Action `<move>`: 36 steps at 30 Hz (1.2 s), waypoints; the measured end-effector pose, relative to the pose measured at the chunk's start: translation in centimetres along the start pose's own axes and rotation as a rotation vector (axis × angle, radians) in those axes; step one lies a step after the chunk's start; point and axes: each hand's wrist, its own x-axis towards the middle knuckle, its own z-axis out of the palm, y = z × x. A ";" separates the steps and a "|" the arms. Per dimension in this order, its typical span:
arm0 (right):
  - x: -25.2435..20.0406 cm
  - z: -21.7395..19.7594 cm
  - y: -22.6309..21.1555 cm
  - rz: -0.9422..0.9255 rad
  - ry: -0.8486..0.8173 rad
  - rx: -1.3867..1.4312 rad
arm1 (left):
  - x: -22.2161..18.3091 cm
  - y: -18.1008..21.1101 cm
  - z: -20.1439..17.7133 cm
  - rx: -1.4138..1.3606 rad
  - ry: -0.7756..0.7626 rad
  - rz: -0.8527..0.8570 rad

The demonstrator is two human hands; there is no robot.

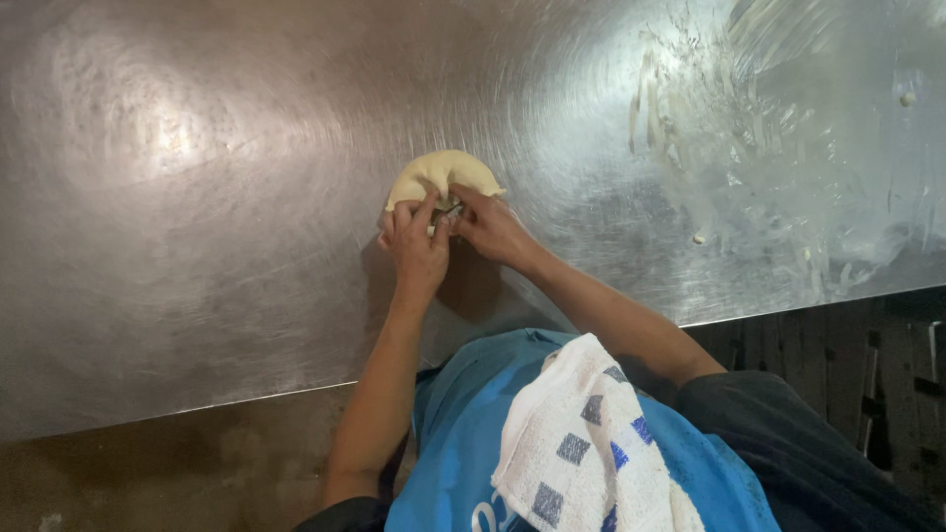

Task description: The person manipulates and stretches a piece of dough on a metal table by hand, rolling and shaping it into a long cylinder.

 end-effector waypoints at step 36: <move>-1.9 -2.6 -0.7 0.211 -0.396 0.293 | -0.4 -1.5 -0.8 -0.095 -0.060 0.063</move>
